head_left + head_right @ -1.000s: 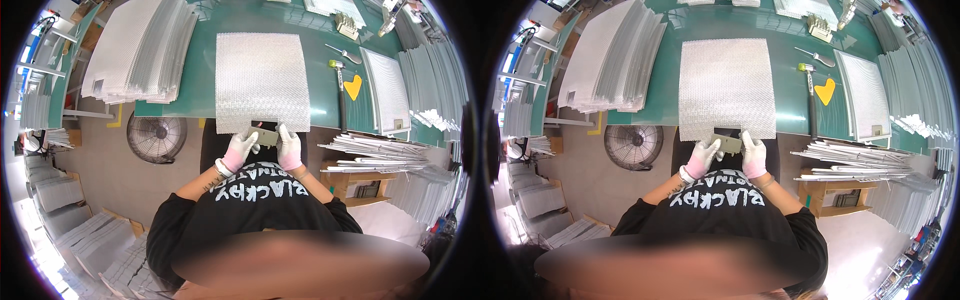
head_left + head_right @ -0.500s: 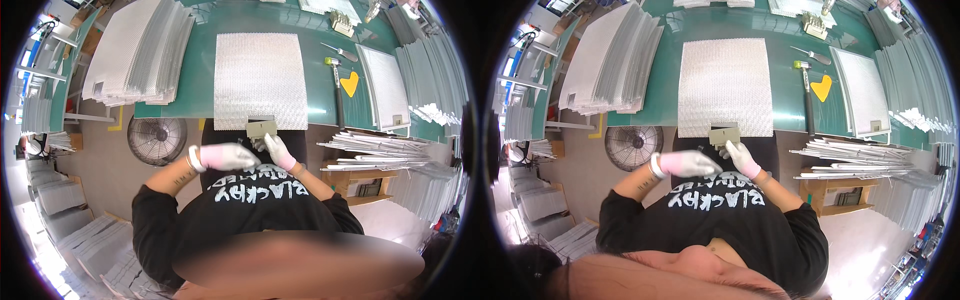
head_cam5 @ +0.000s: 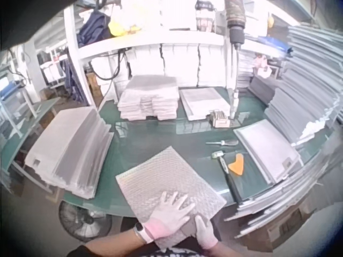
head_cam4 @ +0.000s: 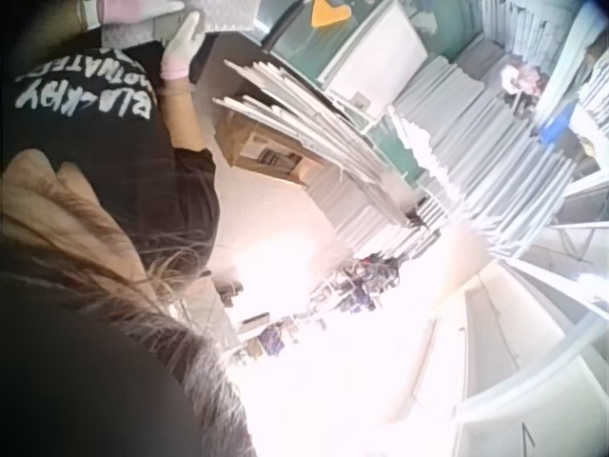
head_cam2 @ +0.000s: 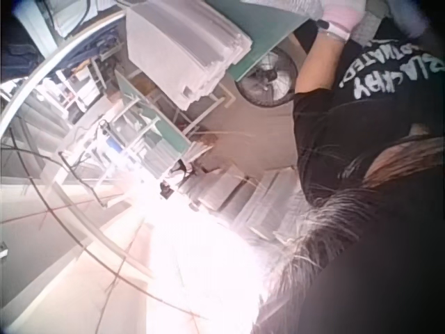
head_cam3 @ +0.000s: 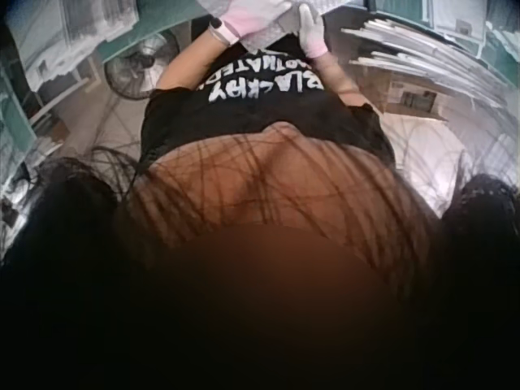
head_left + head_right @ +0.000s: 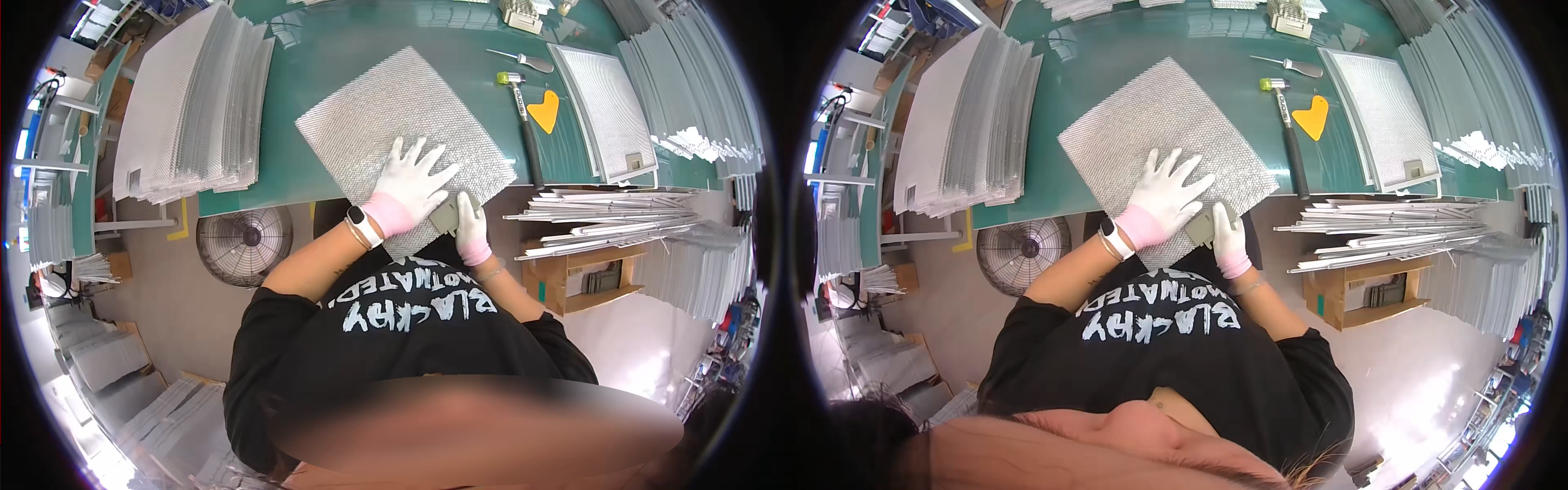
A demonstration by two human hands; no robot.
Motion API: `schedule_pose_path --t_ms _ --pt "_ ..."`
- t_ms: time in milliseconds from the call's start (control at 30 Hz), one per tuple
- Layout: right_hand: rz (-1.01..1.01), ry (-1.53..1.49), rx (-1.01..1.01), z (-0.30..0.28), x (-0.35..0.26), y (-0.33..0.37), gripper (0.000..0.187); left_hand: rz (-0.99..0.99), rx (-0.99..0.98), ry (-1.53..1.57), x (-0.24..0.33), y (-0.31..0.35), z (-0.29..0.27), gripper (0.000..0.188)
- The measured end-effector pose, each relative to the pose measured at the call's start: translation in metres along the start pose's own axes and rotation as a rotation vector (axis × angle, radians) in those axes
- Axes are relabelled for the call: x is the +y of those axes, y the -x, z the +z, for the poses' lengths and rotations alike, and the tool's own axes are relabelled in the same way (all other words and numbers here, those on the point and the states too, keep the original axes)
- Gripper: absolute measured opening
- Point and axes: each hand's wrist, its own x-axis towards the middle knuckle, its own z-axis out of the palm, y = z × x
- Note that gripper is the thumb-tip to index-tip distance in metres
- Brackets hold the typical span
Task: Assembling metal frames onto mesh filter pads using a hammer.
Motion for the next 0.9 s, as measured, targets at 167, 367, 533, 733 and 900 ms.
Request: schedule_pose_path --t_ms 167,367,533,733,900 --pt "-0.02 -0.082 -0.062 0.001 -0.027 0.007 0.023 -0.044 0.019 0.054 0.008 0.011 0.003 0.05" --pt "0.263 -0.372 0.049 0.003 -0.038 0.008 0.023 -0.058 0.007 0.069 0.016 0.011 0.003 0.05" --pt "0.531 -0.517 -0.118 0.019 -0.045 -0.009 0.036 -0.067 -0.068 -0.073 0.003 0.002 0.008 0.046" --pt "-0.107 0.733 -0.649 -0.065 0.004 -0.046 0.04 0.023 0.087 -0.162 -0.062 -0.025 -0.016 0.043" --pt "0.113 1.474 -0.506 -0.15 0.048 -0.044 0.024 0.315 0.378 0.475 -0.003 0.013 -0.011 0.028"
